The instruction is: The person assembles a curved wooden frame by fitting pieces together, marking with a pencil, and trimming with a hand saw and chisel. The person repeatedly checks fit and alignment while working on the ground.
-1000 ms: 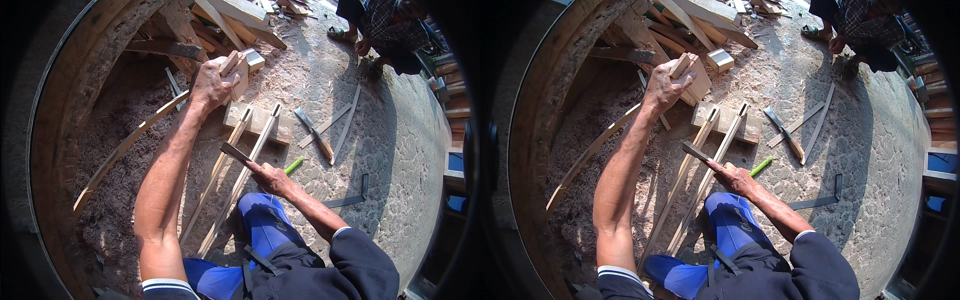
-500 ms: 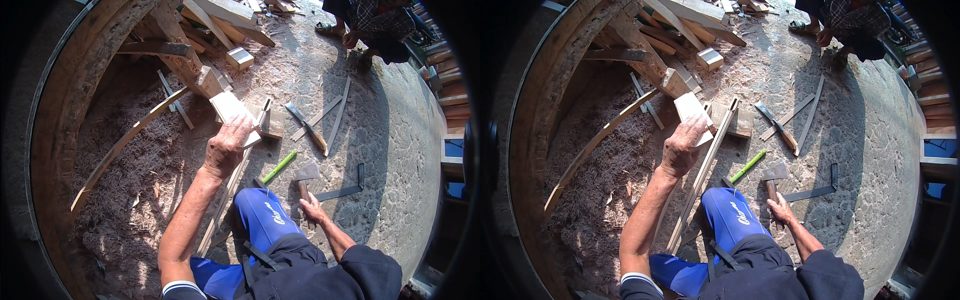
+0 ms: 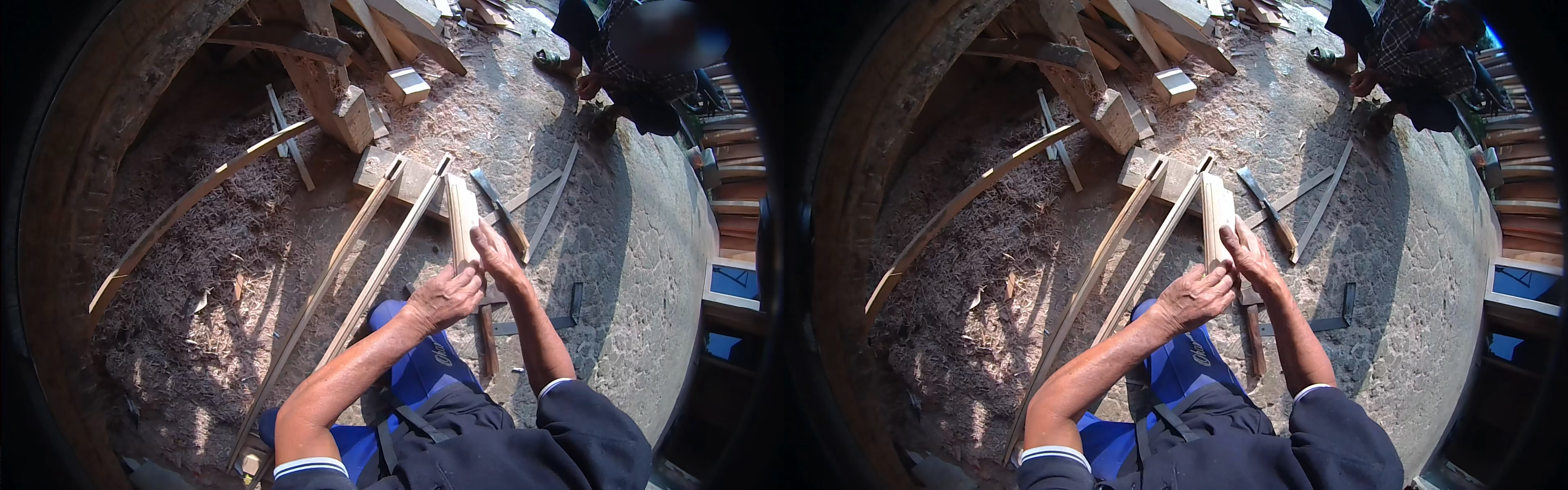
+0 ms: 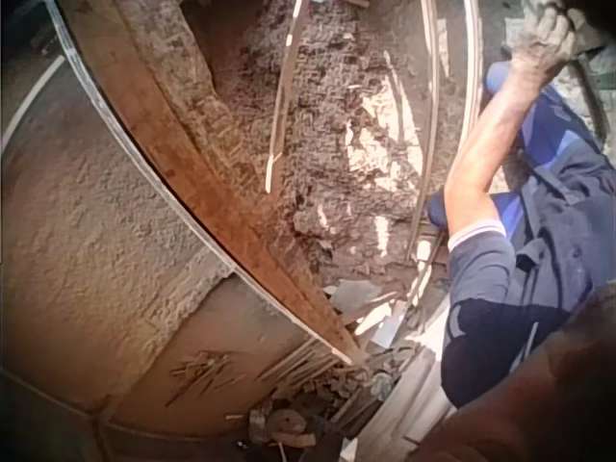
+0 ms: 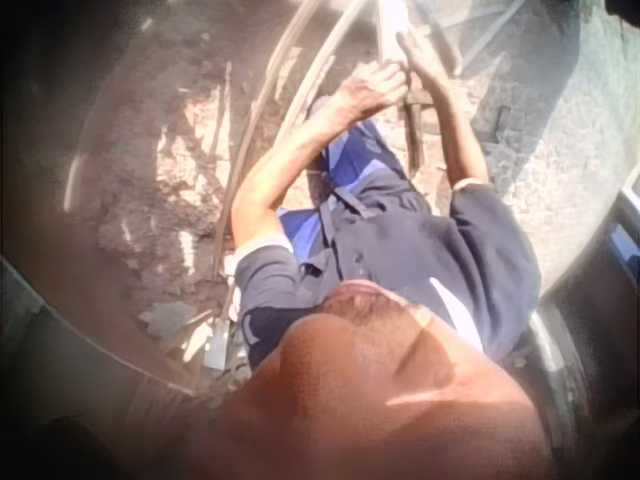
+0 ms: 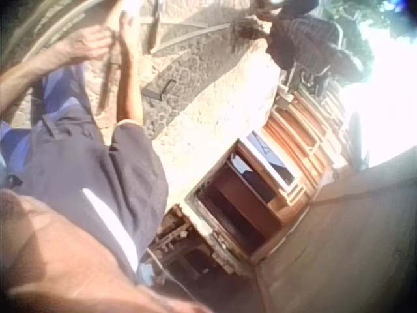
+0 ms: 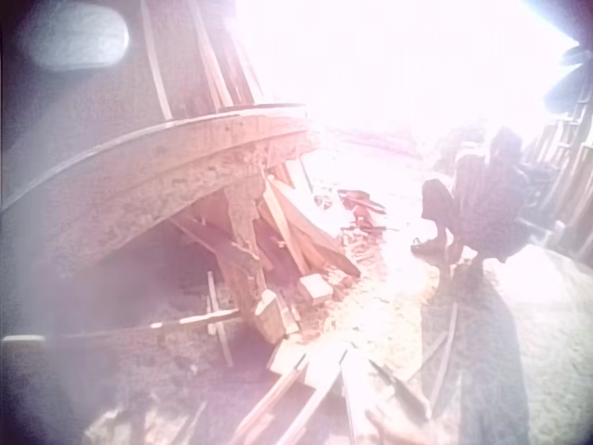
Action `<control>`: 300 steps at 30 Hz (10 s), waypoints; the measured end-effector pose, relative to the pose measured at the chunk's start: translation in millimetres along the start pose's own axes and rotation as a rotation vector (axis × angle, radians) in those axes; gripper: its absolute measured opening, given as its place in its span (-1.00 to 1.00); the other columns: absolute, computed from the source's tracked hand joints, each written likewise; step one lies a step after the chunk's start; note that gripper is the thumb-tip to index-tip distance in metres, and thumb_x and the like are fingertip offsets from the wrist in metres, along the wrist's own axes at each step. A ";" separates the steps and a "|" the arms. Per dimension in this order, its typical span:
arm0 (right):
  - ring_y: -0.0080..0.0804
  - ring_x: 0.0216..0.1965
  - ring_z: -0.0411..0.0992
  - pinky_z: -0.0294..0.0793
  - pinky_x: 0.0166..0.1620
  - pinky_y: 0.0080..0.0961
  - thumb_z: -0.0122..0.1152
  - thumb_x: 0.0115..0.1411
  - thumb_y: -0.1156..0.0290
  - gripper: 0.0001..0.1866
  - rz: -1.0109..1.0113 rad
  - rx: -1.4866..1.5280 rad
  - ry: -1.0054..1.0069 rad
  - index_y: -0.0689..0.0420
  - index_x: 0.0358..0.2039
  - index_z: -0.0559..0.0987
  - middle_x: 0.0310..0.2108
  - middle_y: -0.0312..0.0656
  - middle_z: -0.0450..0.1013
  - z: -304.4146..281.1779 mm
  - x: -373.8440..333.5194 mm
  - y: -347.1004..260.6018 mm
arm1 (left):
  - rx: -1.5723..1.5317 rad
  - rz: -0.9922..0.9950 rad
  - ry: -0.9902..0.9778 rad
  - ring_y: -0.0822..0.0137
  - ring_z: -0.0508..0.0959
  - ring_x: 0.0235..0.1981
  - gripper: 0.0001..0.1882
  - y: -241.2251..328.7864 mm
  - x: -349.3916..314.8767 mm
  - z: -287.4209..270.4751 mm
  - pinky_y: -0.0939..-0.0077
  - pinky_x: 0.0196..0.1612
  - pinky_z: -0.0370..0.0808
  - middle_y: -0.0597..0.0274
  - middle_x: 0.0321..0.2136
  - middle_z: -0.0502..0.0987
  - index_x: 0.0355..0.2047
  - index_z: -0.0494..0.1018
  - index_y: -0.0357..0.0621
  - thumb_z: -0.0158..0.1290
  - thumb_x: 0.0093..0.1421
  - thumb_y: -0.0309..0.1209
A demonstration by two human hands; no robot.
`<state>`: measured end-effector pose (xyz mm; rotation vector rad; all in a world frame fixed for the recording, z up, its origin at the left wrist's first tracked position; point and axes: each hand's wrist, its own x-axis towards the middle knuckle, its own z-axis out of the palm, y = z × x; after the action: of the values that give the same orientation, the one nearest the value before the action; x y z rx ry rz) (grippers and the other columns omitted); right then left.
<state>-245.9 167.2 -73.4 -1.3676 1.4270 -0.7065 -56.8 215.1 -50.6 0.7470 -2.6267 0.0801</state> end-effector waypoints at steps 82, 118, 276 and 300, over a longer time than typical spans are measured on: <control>-0.17 0.01 0.40 0.40 0.14 -0.25 0.30 0.05 0.35 -0.12 -0.484 -0.291 0.299 0.22 0.27 0.00 -0.09 0.00 0.34 3.0 215.8 2.5 | -0.270 -1.422 -0.442 -0.19 0.68 -0.20 -0.43 -0.7 -199.1 49.6 -0.09 -0.08 0.59 -0.11 -0.29 0.69 0.14 0.45 0.25 0.28 0.08 -0.25; 0.08 -0.03 0.55 0.53 0.02 -0.14 0.56 -0.11 0.10 -0.05 -0.407 -0.197 0.402 0.15 0.15 0.14 -0.09 0.12 0.49 -12.5 202.4 -60.2 | -0.290 -1.397 -0.425 -0.20 0.68 -0.21 -0.44 -1.9 -199.6 38.2 -0.11 -0.10 0.58 -0.09 -0.31 0.69 0.12 0.46 0.25 0.28 0.08 -0.24; -0.22 0.16 0.40 0.28 0.14 0.20 0.51 -0.05 0.15 -0.28 -1.090 -1.156 -0.885 -0.28 0.16 0.42 0.05 -0.26 0.43 386.7 -109.2 36.5 | 0.140 -1.533 -0.038 -0.01 0.48 0.13 -0.53 199.9 -360.2 -170.6 0.03 0.27 0.29 0.09 0.06 0.57 0.03 0.57 -0.09 0.24 0.17 -0.13; -0.08 0.08 0.51 0.53 0.03 -0.14 0.19 0.17 0.32 -0.40 -0.744 -0.705 -0.609 0.03 0.27 0.42 -0.01 -0.07 0.51 235.0 -119.6 35.9 | -0.228 -1.550 -0.484 -0.15 0.59 0.08 -0.17 105.5 -366.7 -26.5 0.02 0.11 0.53 -0.15 0.07 0.57 0.34 0.29 -0.04 0.34 0.11 -0.12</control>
<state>-59.9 339.8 -153.5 -2.4615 0.6501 -0.1552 182.3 490.3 -166.6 2.6008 -1.6012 -0.8722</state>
